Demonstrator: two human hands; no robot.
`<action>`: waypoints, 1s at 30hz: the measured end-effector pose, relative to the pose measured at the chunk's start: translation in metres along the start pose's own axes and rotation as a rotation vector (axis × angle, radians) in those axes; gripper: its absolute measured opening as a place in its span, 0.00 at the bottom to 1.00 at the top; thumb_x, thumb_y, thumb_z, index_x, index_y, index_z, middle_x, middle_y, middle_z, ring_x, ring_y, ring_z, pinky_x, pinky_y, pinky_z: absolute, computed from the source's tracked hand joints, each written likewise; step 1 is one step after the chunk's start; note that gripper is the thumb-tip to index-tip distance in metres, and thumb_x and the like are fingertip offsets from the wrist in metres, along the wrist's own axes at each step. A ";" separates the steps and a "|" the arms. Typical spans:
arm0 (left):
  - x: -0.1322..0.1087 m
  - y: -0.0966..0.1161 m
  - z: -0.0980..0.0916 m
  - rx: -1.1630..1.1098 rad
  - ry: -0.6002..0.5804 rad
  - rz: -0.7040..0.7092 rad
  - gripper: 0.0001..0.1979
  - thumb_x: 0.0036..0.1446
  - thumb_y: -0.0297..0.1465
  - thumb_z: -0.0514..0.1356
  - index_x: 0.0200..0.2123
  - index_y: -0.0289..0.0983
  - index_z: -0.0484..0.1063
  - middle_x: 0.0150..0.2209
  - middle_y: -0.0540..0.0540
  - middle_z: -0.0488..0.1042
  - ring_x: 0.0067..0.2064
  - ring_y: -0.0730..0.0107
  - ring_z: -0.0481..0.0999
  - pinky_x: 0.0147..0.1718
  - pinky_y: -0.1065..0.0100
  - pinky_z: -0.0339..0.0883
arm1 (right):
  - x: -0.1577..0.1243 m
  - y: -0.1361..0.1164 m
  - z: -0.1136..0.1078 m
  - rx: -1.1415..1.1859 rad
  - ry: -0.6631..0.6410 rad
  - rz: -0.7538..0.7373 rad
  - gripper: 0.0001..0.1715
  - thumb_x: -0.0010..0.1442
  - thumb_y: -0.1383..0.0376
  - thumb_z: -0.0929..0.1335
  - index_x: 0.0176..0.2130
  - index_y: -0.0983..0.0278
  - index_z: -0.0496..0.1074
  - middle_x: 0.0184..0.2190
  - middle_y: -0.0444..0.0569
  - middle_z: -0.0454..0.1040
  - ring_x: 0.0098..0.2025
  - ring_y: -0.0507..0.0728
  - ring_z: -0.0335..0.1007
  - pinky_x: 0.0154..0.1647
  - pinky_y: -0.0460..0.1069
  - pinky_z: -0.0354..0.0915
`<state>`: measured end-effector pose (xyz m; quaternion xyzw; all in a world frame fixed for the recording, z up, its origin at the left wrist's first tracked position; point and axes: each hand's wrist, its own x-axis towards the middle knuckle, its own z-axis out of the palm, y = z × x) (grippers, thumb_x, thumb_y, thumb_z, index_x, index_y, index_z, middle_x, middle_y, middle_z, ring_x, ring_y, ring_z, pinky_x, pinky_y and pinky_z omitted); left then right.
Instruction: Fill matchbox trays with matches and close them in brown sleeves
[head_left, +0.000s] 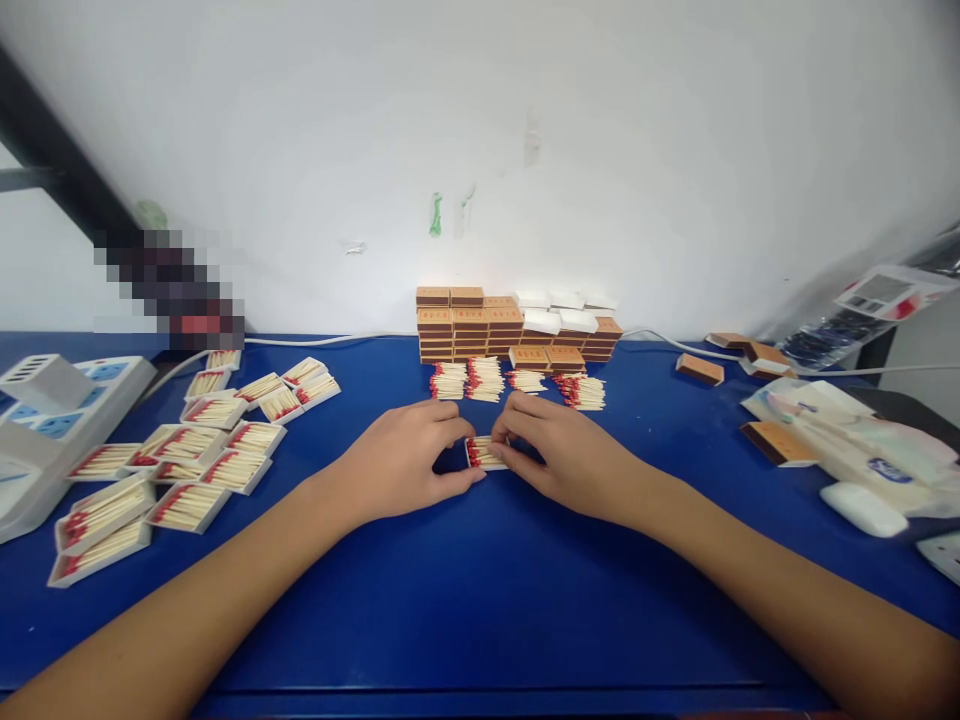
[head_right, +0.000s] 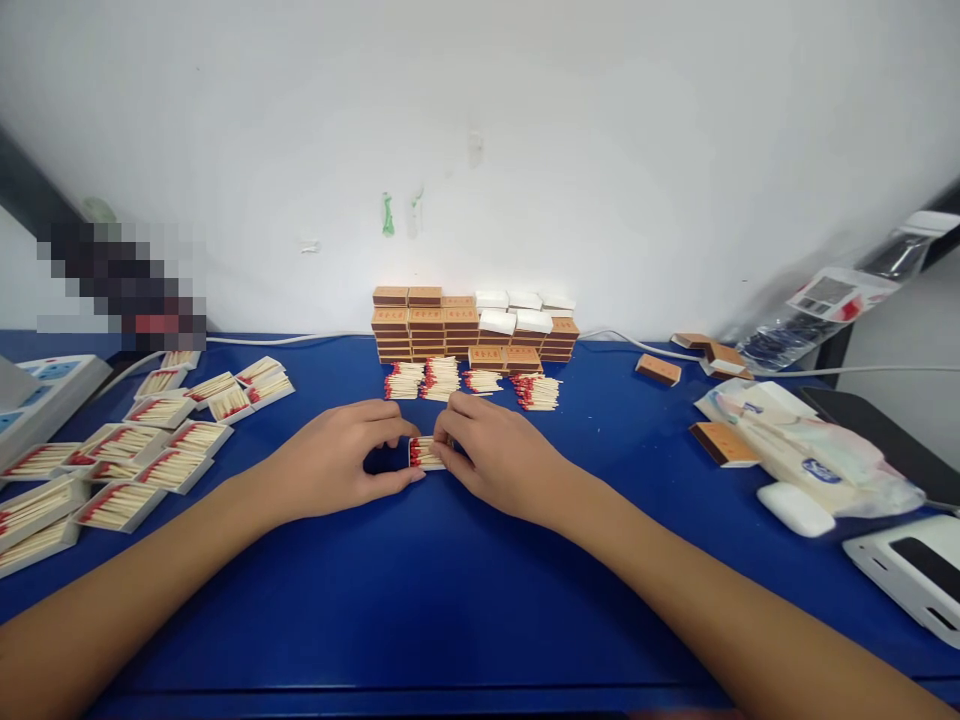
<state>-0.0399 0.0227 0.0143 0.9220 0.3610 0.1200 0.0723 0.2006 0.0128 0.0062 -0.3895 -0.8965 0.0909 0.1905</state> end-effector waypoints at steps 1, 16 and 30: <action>0.000 0.000 0.000 0.001 -0.001 -0.002 0.15 0.66 0.42 0.64 0.45 0.37 0.78 0.40 0.45 0.77 0.42 0.61 0.78 0.39 0.63 0.69 | 0.000 -0.001 0.000 -0.003 0.005 0.005 0.07 0.73 0.65 0.65 0.40 0.62 0.72 0.40 0.50 0.72 0.35 0.54 0.70 0.34 0.50 0.65; -0.001 -0.004 0.000 -0.028 0.040 -0.013 0.15 0.66 0.42 0.64 0.47 0.37 0.78 0.41 0.45 0.78 0.44 0.59 0.78 0.40 0.62 0.69 | 0.026 0.071 -0.020 -0.207 0.418 0.552 0.18 0.64 0.50 0.71 0.34 0.61 0.73 0.35 0.52 0.77 0.37 0.62 0.73 0.37 0.54 0.63; -0.001 -0.014 -0.003 -0.027 0.132 -0.071 0.14 0.66 0.43 0.63 0.45 0.39 0.78 0.39 0.46 0.77 0.41 0.61 0.78 0.38 0.63 0.68 | 0.020 0.091 -0.025 -0.213 0.312 0.845 0.25 0.63 0.42 0.68 0.38 0.60 0.67 0.42 0.56 0.79 0.44 0.66 0.77 0.39 0.55 0.64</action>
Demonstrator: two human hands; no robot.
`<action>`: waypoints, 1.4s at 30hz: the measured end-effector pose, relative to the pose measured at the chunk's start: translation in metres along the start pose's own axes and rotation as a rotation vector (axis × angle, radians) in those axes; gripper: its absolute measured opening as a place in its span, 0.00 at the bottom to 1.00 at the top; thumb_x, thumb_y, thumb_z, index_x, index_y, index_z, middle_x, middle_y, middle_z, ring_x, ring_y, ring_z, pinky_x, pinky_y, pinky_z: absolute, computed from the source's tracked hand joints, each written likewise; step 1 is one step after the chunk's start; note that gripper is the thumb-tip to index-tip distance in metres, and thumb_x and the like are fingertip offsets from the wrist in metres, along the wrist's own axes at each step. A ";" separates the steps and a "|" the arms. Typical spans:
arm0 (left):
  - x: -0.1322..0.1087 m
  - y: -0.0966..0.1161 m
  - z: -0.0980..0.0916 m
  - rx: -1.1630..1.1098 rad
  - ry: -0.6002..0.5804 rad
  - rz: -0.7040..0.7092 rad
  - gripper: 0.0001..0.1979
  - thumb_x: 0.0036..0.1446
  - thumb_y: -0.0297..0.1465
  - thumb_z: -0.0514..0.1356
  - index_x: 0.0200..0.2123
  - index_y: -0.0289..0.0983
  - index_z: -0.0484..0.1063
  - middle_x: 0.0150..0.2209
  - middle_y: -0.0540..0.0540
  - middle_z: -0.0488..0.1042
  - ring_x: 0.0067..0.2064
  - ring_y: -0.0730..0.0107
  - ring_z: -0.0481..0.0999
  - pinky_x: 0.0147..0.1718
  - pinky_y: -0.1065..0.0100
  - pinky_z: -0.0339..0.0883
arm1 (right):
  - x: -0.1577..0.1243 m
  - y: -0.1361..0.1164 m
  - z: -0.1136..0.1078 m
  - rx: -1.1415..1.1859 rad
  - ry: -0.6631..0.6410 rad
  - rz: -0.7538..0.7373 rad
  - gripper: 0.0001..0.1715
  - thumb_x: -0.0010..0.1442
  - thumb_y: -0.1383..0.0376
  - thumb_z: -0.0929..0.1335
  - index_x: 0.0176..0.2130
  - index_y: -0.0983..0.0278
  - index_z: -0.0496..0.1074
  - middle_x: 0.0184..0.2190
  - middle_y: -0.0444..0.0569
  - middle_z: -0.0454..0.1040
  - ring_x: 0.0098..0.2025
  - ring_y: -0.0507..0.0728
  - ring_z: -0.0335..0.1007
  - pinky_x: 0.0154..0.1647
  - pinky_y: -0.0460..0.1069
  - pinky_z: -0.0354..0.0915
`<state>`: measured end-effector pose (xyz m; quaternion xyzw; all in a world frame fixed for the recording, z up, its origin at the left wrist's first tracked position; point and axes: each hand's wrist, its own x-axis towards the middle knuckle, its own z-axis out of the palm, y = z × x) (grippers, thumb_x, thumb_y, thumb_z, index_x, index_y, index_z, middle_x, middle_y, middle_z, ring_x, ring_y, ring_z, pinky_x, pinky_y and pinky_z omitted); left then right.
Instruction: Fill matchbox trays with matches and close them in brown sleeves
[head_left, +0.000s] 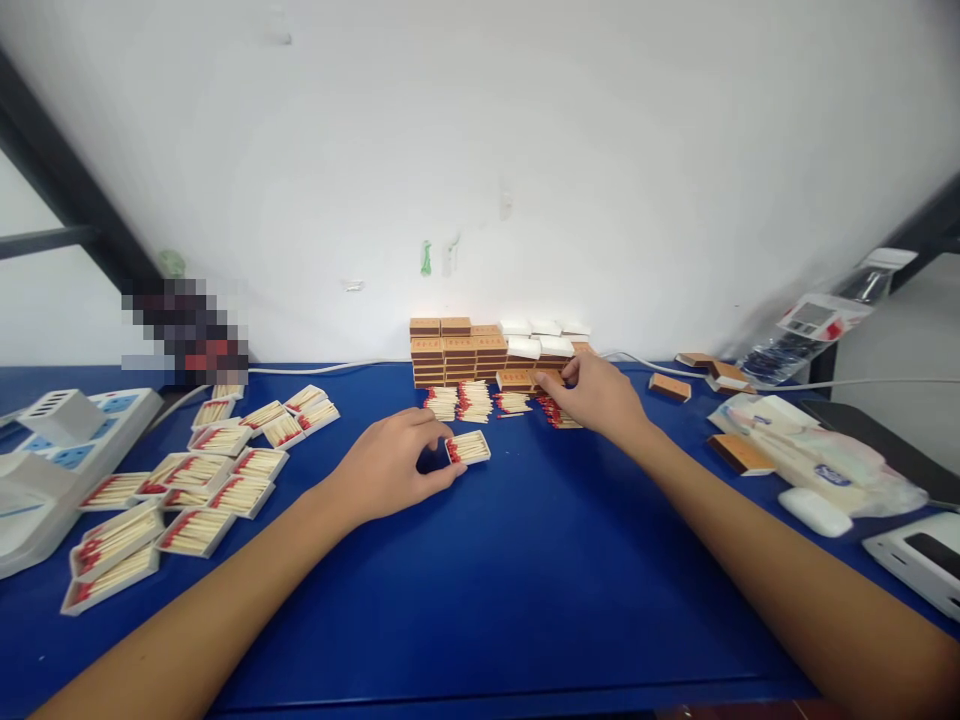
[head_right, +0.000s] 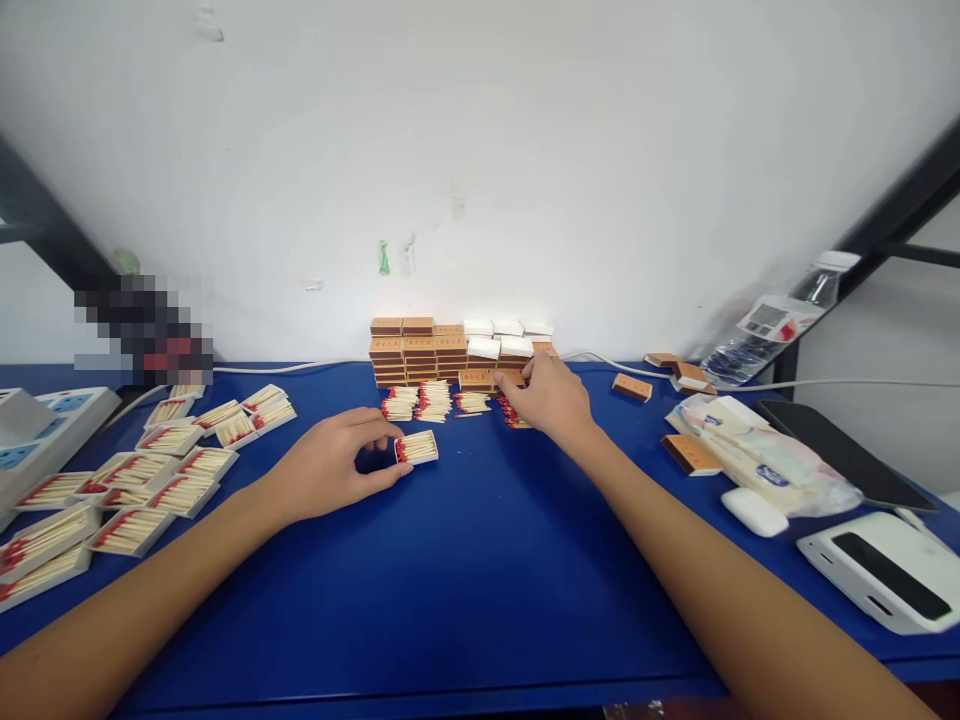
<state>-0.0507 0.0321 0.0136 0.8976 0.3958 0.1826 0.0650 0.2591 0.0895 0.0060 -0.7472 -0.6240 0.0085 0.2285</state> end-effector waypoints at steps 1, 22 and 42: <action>0.000 -0.001 0.000 -0.001 0.002 -0.001 0.14 0.66 0.43 0.63 0.45 0.39 0.78 0.39 0.46 0.77 0.41 0.61 0.77 0.38 0.63 0.68 | 0.002 0.003 0.002 0.038 -0.013 0.026 0.25 0.62 0.42 0.69 0.40 0.60 0.67 0.41 0.55 0.79 0.44 0.66 0.77 0.39 0.55 0.64; 0.000 -0.004 0.002 0.050 0.223 -0.137 0.15 0.64 0.43 0.65 0.47 0.42 0.83 0.37 0.46 0.80 0.36 0.63 0.79 0.37 0.63 0.70 | -0.060 -0.032 -0.010 0.910 -0.098 -0.224 0.23 0.62 0.50 0.73 0.48 0.59 0.66 0.31 0.43 0.72 0.33 0.56 0.71 0.33 0.52 0.68; 0.001 -0.005 0.002 -0.053 0.275 0.038 0.13 0.63 0.37 0.68 0.48 0.39 0.81 0.39 0.46 0.81 0.38 0.65 0.78 0.36 0.66 0.71 | -0.068 -0.038 0.002 1.176 -0.317 -0.203 0.28 0.60 0.48 0.77 0.49 0.63 0.73 0.33 0.45 0.74 0.34 0.56 0.78 0.33 0.53 0.80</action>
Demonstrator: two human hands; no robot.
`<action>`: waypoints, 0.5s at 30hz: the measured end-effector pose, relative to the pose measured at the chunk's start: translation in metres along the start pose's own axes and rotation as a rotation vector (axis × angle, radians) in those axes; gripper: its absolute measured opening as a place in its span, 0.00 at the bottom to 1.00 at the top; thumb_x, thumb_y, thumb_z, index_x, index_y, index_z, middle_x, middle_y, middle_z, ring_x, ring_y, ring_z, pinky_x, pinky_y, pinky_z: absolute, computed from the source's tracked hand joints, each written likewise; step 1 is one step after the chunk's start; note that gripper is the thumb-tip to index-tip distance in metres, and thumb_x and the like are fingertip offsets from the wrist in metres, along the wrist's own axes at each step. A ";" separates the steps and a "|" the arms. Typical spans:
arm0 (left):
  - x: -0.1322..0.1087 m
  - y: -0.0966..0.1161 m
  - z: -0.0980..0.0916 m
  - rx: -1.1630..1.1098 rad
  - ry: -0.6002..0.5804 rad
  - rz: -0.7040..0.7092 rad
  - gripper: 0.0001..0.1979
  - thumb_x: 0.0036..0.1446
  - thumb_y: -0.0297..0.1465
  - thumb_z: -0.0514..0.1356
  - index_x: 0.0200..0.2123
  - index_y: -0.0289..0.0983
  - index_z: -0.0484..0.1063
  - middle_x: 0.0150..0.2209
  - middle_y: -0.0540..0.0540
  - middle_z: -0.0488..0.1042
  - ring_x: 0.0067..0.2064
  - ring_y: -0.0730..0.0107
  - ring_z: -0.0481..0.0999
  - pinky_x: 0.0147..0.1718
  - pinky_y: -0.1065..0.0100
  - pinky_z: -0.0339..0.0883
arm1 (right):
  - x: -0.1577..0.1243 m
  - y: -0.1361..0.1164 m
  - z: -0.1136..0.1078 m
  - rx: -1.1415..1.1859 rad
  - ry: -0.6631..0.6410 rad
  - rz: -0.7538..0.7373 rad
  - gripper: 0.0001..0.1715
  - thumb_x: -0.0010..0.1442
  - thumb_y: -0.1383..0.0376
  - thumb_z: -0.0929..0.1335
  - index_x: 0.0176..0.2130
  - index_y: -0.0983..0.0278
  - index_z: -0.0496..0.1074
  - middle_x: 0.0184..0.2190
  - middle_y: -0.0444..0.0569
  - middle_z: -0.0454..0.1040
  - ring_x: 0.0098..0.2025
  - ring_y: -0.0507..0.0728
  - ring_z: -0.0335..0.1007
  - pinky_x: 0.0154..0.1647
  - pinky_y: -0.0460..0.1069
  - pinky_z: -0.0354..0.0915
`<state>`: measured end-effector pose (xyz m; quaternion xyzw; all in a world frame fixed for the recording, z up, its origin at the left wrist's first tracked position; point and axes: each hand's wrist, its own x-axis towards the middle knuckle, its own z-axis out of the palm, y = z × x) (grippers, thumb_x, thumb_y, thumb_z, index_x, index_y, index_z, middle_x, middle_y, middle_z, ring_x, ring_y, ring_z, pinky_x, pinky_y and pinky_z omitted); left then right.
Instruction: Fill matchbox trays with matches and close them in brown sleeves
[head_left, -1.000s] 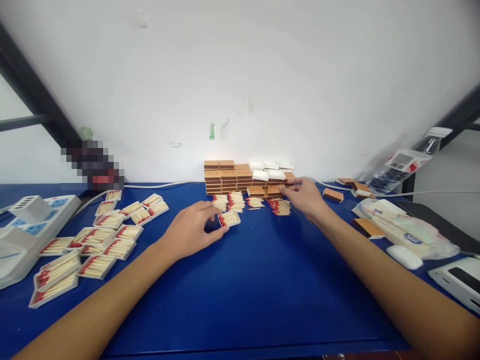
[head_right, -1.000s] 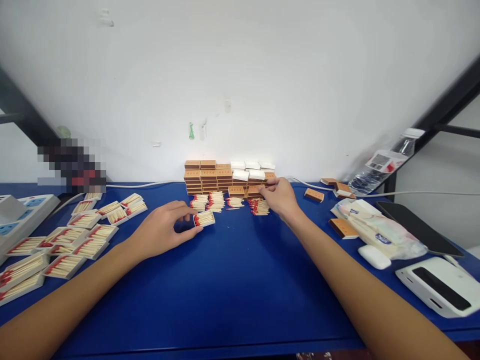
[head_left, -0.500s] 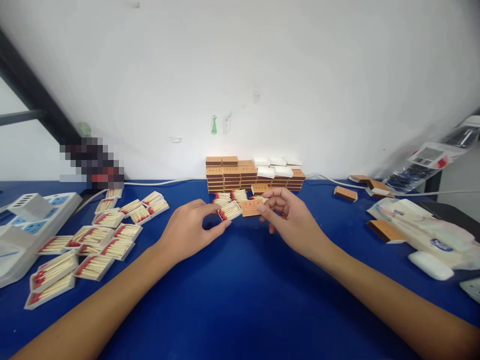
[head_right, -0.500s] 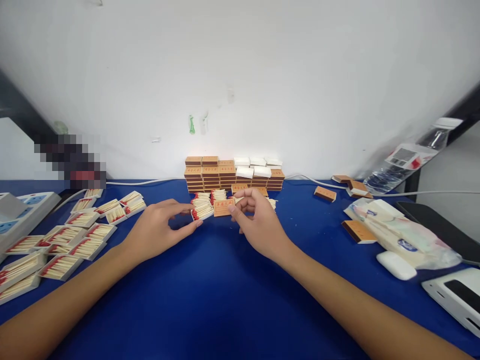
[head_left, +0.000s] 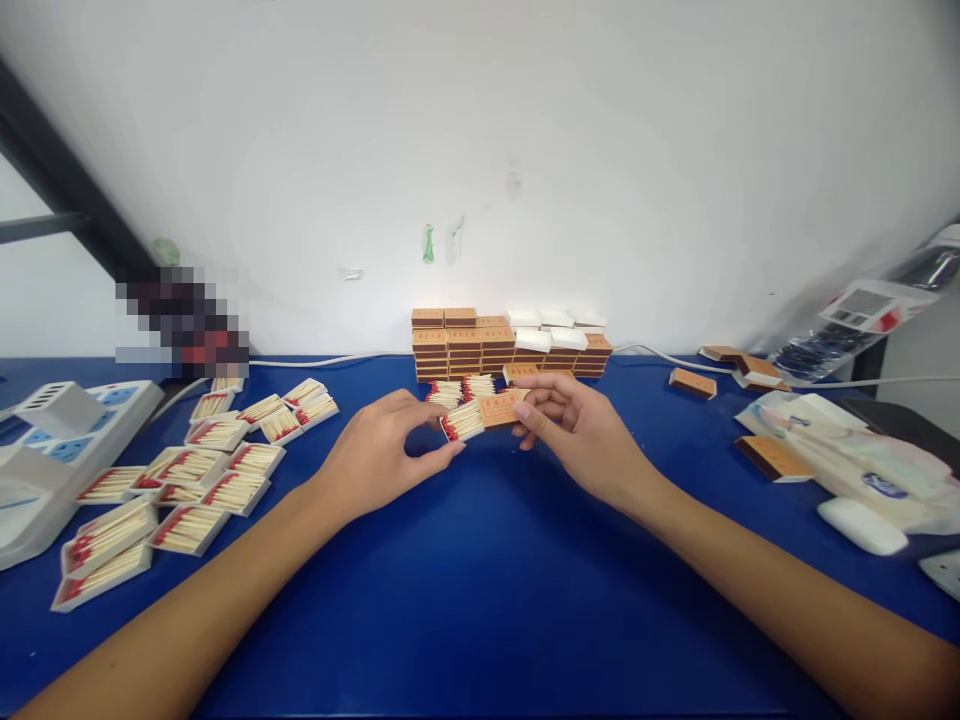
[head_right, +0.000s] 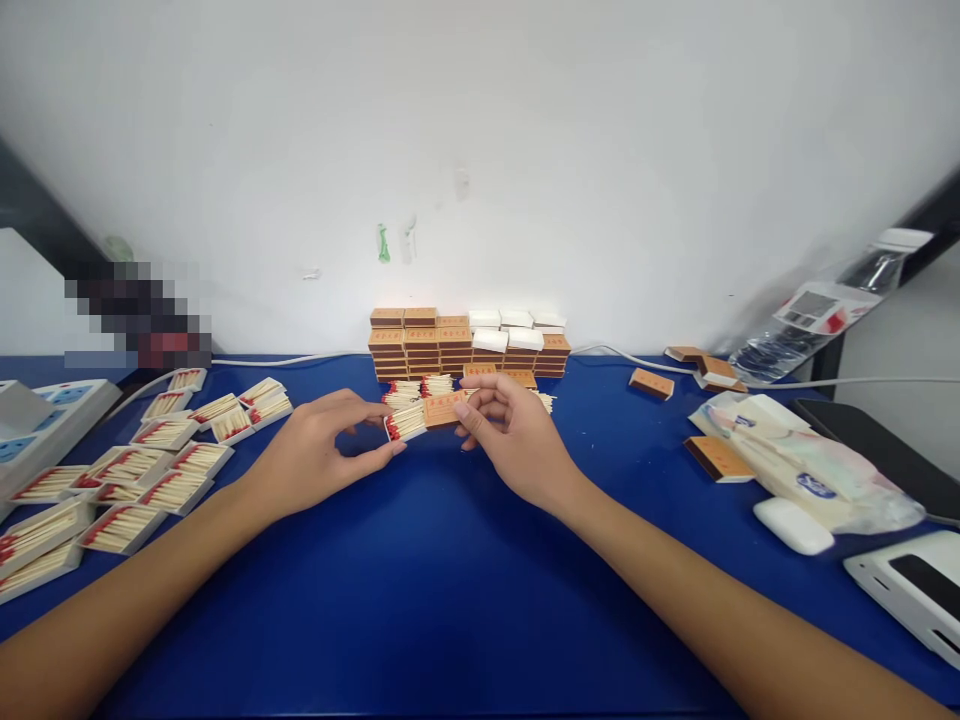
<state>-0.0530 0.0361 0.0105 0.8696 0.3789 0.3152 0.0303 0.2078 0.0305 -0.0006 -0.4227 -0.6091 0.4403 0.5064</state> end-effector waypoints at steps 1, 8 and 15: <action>0.000 0.000 -0.001 -0.010 -0.004 0.001 0.13 0.63 0.37 0.68 0.48 0.39 0.80 0.39 0.46 0.81 0.39 0.65 0.78 0.37 0.66 0.71 | 0.000 -0.001 0.000 -0.006 -0.002 0.001 0.29 0.60 0.48 0.77 0.51 0.63 0.74 0.33 0.45 0.74 0.35 0.56 0.78 0.34 0.54 0.80; 0.003 -0.008 -0.005 -0.109 -0.074 -0.030 0.12 0.61 0.39 0.69 0.45 0.40 0.80 0.40 0.47 0.81 0.38 0.67 0.78 0.39 0.67 0.72 | -0.001 -0.001 -0.004 -0.071 -0.027 0.033 0.31 0.62 0.46 0.75 0.55 0.64 0.77 0.33 0.48 0.80 0.34 0.58 0.80 0.42 0.59 0.80; 0.005 -0.010 -0.007 -0.209 -0.070 -0.077 0.12 0.58 0.37 0.72 0.43 0.40 0.81 0.37 0.49 0.80 0.35 0.71 0.77 0.35 0.70 0.71 | -0.001 -0.003 -0.007 -0.064 -0.056 0.079 0.32 0.62 0.46 0.74 0.56 0.64 0.75 0.31 0.48 0.81 0.33 0.58 0.81 0.44 0.60 0.79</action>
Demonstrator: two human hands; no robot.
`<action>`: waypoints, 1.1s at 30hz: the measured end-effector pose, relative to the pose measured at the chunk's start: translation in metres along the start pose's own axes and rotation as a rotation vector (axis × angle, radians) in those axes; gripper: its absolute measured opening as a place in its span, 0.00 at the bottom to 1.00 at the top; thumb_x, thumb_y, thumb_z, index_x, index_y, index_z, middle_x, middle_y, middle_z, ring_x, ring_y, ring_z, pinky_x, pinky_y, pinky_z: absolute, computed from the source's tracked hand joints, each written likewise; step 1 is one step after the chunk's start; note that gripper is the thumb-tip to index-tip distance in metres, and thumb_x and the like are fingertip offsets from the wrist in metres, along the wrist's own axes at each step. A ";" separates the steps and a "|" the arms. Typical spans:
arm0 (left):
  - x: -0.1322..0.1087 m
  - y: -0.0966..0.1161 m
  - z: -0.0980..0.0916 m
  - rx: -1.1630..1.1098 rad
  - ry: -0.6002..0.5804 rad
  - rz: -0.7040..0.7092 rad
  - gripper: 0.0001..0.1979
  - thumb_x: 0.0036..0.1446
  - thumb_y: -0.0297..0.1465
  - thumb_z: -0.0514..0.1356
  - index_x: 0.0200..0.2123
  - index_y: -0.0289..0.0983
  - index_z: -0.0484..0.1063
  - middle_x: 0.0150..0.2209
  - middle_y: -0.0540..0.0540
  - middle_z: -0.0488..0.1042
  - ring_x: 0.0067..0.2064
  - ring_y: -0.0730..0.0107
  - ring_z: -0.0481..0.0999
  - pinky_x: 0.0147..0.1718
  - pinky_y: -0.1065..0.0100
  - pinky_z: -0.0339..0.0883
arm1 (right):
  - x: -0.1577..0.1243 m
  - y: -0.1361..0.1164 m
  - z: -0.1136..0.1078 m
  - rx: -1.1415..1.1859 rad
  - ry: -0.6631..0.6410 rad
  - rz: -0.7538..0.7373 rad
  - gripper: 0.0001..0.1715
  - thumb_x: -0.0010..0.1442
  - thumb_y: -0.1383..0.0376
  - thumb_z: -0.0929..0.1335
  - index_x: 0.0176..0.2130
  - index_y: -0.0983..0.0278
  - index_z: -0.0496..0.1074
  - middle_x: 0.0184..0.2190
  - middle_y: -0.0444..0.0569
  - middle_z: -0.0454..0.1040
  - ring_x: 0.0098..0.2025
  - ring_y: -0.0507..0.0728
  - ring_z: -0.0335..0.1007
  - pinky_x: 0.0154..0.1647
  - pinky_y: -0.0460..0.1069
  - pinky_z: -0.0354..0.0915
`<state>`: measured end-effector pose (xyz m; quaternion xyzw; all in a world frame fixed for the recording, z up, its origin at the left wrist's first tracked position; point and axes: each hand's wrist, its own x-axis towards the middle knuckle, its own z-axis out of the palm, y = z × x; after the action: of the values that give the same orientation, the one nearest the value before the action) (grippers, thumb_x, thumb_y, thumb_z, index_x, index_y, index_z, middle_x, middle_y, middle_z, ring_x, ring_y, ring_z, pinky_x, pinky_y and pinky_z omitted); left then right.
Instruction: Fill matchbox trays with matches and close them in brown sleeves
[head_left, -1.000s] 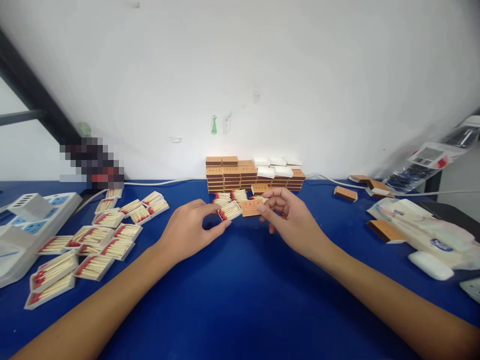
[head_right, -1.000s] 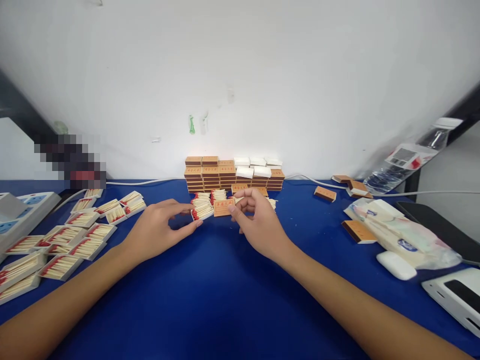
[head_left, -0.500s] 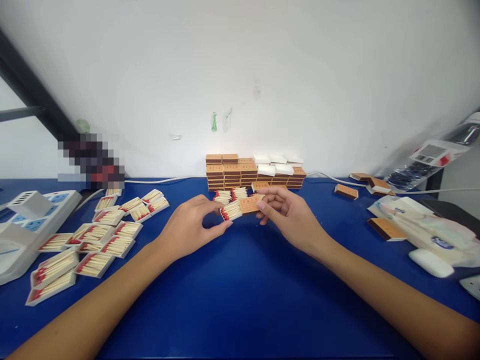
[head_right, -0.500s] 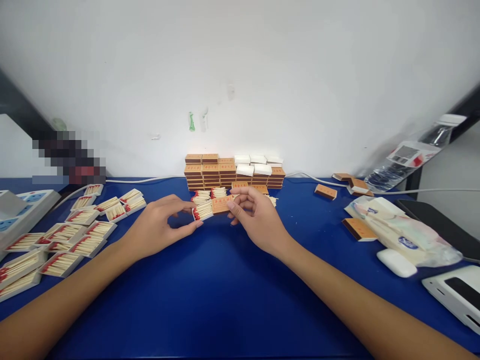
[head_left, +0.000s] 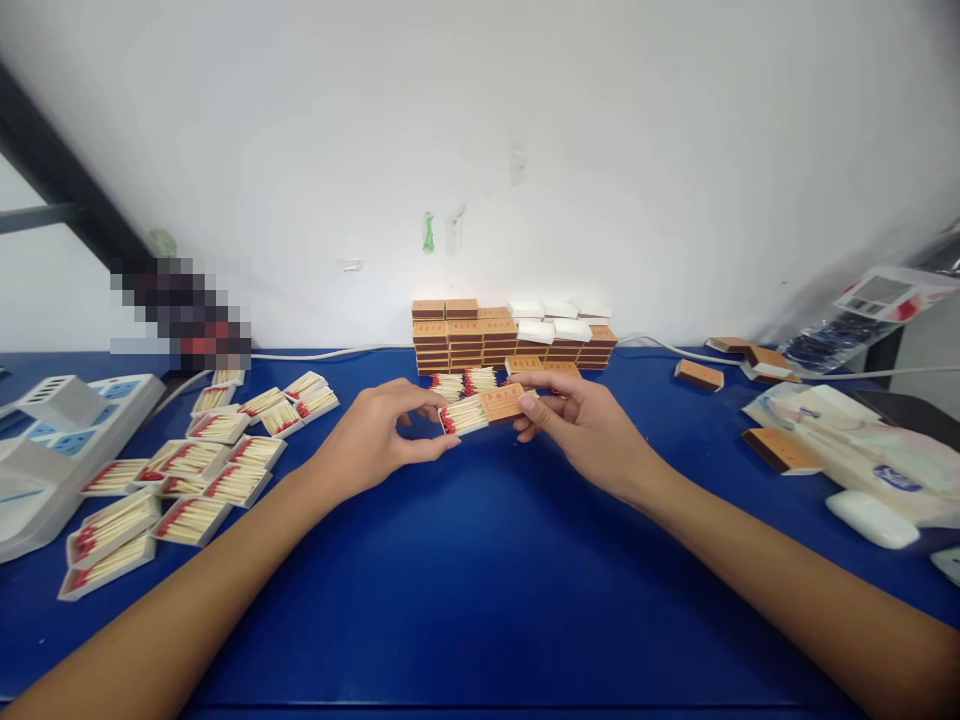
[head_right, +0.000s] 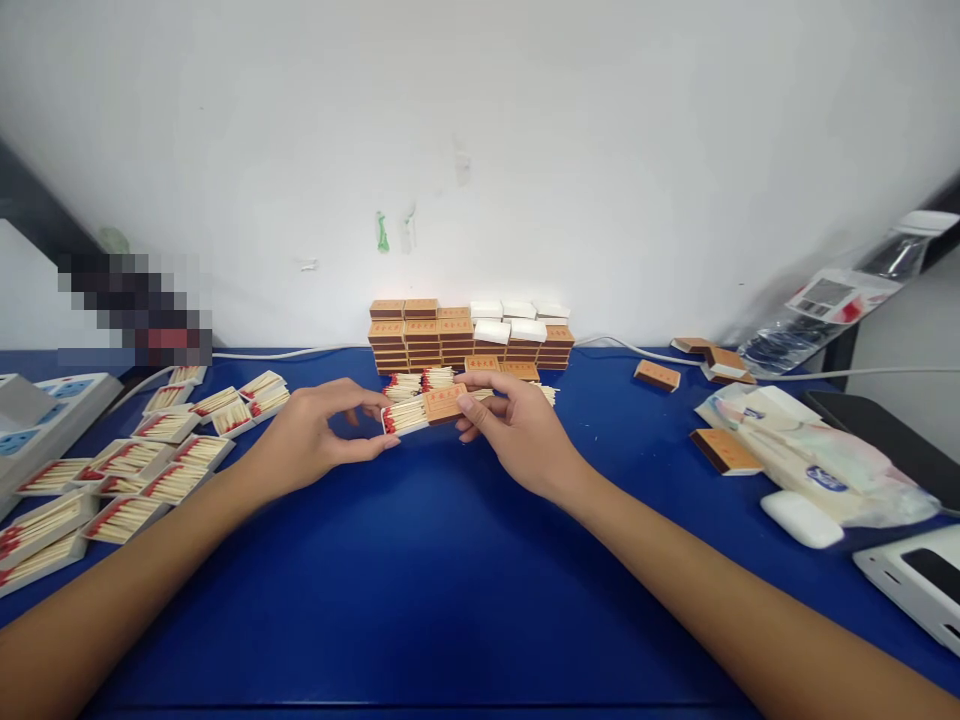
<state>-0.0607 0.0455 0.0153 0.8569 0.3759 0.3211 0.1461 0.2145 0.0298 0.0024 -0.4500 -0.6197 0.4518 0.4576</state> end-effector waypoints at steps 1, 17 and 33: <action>0.000 0.000 0.000 -0.008 0.002 -0.001 0.12 0.58 0.37 0.72 0.43 0.40 0.81 0.37 0.49 0.80 0.34 0.71 0.76 0.35 0.70 0.71 | 0.000 0.000 0.000 0.006 0.000 0.005 0.32 0.62 0.46 0.75 0.56 0.64 0.75 0.31 0.48 0.81 0.34 0.59 0.81 0.43 0.60 0.79; 0.004 0.005 0.001 -0.149 0.077 -0.114 0.18 0.55 0.42 0.73 0.44 0.37 0.83 0.35 0.48 0.83 0.34 0.69 0.78 0.36 0.68 0.74 | -0.002 -0.002 0.005 0.127 -0.029 -0.038 0.28 0.62 0.48 0.76 0.54 0.61 0.75 0.36 0.48 0.83 0.36 0.58 0.82 0.43 0.60 0.81; -0.002 0.017 0.011 -0.401 0.049 -0.141 0.26 0.46 0.44 0.79 0.47 0.38 0.85 0.32 0.48 0.82 0.33 0.67 0.78 0.37 0.64 0.74 | -0.018 -0.016 0.022 0.197 -0.140 0.000 0.25 0.63 0.50 0.76 0.54 0.59 0.77 0.39 0.48 0.83 0.37 0.58 0.83 0.42 0.59 0.83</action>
<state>-0.0453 0.0327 0.0146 0.7744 0.3668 0.3990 0.3265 0.1936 0.0056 0.0109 -0.3703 -0.6026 0.5408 0.4553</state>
